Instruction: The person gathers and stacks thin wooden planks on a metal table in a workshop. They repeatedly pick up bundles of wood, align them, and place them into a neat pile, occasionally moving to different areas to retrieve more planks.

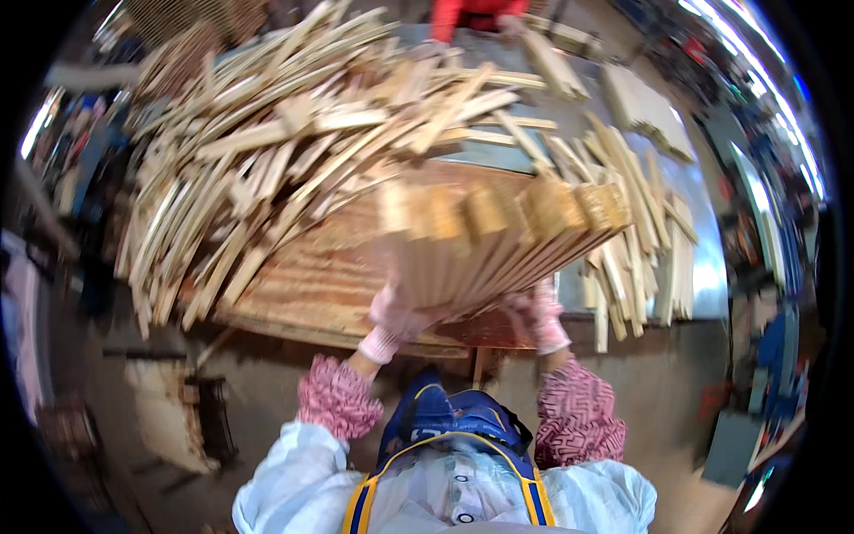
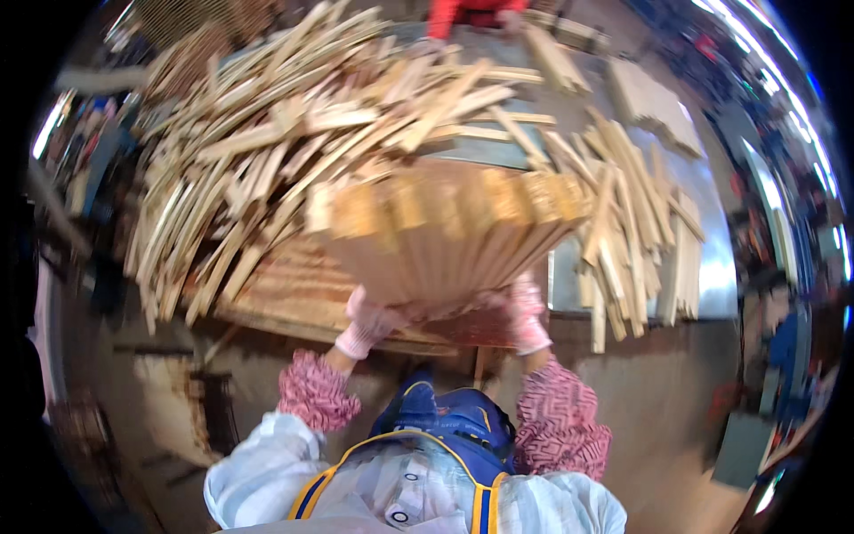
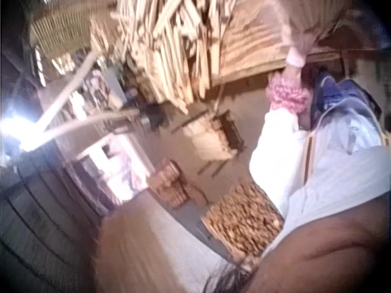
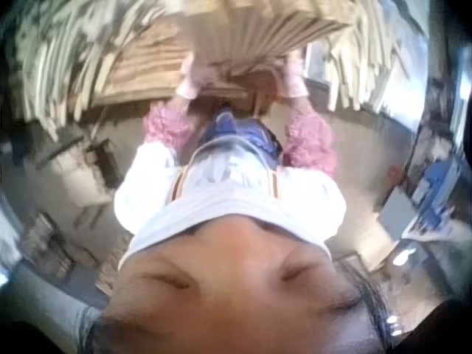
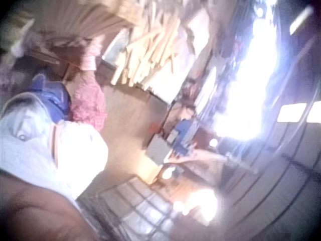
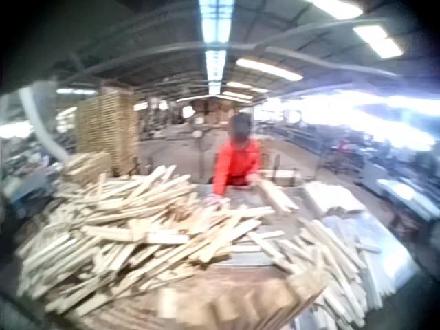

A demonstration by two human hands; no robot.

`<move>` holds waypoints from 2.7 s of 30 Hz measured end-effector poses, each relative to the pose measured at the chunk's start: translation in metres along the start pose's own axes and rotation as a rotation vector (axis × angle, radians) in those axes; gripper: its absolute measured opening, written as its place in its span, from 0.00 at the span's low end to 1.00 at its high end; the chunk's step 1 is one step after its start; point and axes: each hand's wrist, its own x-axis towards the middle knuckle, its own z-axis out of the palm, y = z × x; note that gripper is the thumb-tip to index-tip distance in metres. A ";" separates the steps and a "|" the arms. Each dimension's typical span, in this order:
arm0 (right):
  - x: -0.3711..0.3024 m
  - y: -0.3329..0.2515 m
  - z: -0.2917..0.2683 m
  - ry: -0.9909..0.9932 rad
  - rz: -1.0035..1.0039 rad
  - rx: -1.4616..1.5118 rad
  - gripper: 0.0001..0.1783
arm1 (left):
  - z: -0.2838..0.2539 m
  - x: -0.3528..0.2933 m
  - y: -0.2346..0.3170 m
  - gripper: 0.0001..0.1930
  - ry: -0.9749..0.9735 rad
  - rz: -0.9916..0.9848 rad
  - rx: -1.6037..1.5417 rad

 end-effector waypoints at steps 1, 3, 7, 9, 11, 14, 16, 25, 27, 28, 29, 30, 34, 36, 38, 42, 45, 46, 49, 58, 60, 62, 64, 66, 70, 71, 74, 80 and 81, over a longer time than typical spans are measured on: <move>0.000 0.011 -0.005 0.041 0.043 -0.225 0.30 | 0.018 -0.020 -0.024 0.39 -0.060 -0.062 -0.029; 0.000 -0.008 0.008 0.091 0.099 -1.104 0.32 | 0.030 -0.043 -0.017 0.28 -0.083 -0.196 -0.394; -0.020 -0.023 -0.042 -0.065 -0.128 -0.721 0.41 | 0.029 -0.037 0.097 0.19 -0.123 -0.308 -0.611; -0.039 -0.030 -0.080 -0.128 -0.258 -0.355 0.43 | 0.046 -0.035 0.132 0.32 -0.153 -0.164 -0.363; -0.069 -0.044 -0.125 -0.130 -0.258 -0.127 0.44 | 0.087 -0.039 0.145 0.47 -0.117 0.086 -0.414; -0.111 -0.050 -0.223 0.022 -0.297 0.229 0.43 | 0.150 -0.038 0.238 0.63 -0.377 -0.007 -0.578; -0.141 -0.071 -0.289 0.123 -0.326 0.231 0.43 | 0.206 -0.036 0.293 0.66 -0.514 0.018 -0.502; -0.283 -0.169 -0.521 0.789 -0.266 0.152 0.30 | 0.496 -0.038 0.493 0.60 -1.300 -0.218 -0.769; -0.301 -0.136 -0.600 0.946 -0.368 0.017 0.29 | 0.555 -0.037 0.551 0.61 -1.438 -0.103 -0.494; -0.297 -0.149 -0.609 0.990 -0.349 -0.026 0.29 | 0.573 -0.030 0.563 0.61 -1.472 -0.062 -0.341; -0.292 -0.162 -0.615 1.030 -0.331 -0.070 0.29 | 0.612 -0.025 0.562 0.61 -1.440 0.075 -0.315; -0.289 -0.178 -0.630 1.082 -0.316 -0.118 0.29 | 0.641 -0.022 0.566 0.62 -1.404 0.224 -0.297; -0.258 -0.230 -0.739 1.168 -0.292 -0.078 0.38 | 0.757 0.010 0.634 0.63 -1.551 0.203 -0.259; -0.225 -0.258 -0.776 1.171 -0.279 -0.143 0.42 | 0.835 0.031 0.633 0.62 -1.551 0.152 -0.395; -0.187 -0.284 -0.853 1.232 -0.275 -0.282 0.46 | 0.932 0.057 0.645 0.58 -1.598 0.187 -0.489; -0.102 -0.321 -0.963 1.101 -0.194 -0.099 0.49 | 1.056 0.110 0.667 0.50 -1.529 0.146 -0.339; -0.043 -0.342 -1.025 1.072 -0.002 0.107 0.52 | 1.110 0.163 0.680 0.45 -1.540 0.192 -0.172; -0.019 -0.342 -1.037 1.060 0.002 0.125 0.53 | 1.127 0.178 0.681 0.43 -1.463 0.219 -0.087; 0.044 -0.352 -1.041 1.114 0.121 0.082 0.48 | 1.154 0.219 0.710 0.35 -1.337 0.266 0.409; 0.086 -0.360 -1.156 0.815 0.299 -0.490 0.33 | 1.141 0.169 0.733 0.24 -0.804 0.298 0.168; 0.096 -0.393 -1.132 0.728 0.569 -0.795 0.27 | 1.101 0.145 0.716 0.21 -0.724 0.358 0.004; 0.094 -0.399 -1.133 0.632 0.623 -0.944 0.32 | 1.071 0.111 0.695 0.20 -0.559 0.524 -0.107; 0.076 -0.381 -1.185 0.564 0.563 -1.013 0.32 | 1.012 0.089 0.683 0.18 -0.461 0.549 -0.146; 0.074 -0.396 -1.096 0.483 0.721 -1.006 0.30 | 0.949 0.058 0.635 0.17 -0.336 0.404 -0.086; 0.035 -0.374 -1.022 0.156 0.713 -1.106 0.24 | 0.823 -0.008 0.565 0.15 -0.198 -0.111 0.274; 0.026 -0.369 -0.995 0.132 0.718 -1.031 0.22 | 0.796 -0.022 0.547 0.15 -0.115 -0.142 0.358; 0.018 -0.350 -0.933 0.009 0.712 -0.823 0.20 | 0.743 -0.035 0.493 0.13 0.040 -0.351 0.563; 0.051 -0.341 -0.821 -0.116 0.549 -0.740 0.29 | 0.682 0.080 0.397 0.14 -0.009 -0.417 0.665; 0.060 -0.346 -0.799 -0.117 0.559 -0.765 0.30 | 0.678 0.110 0.385 0.13 -0.037 -0.384 0.696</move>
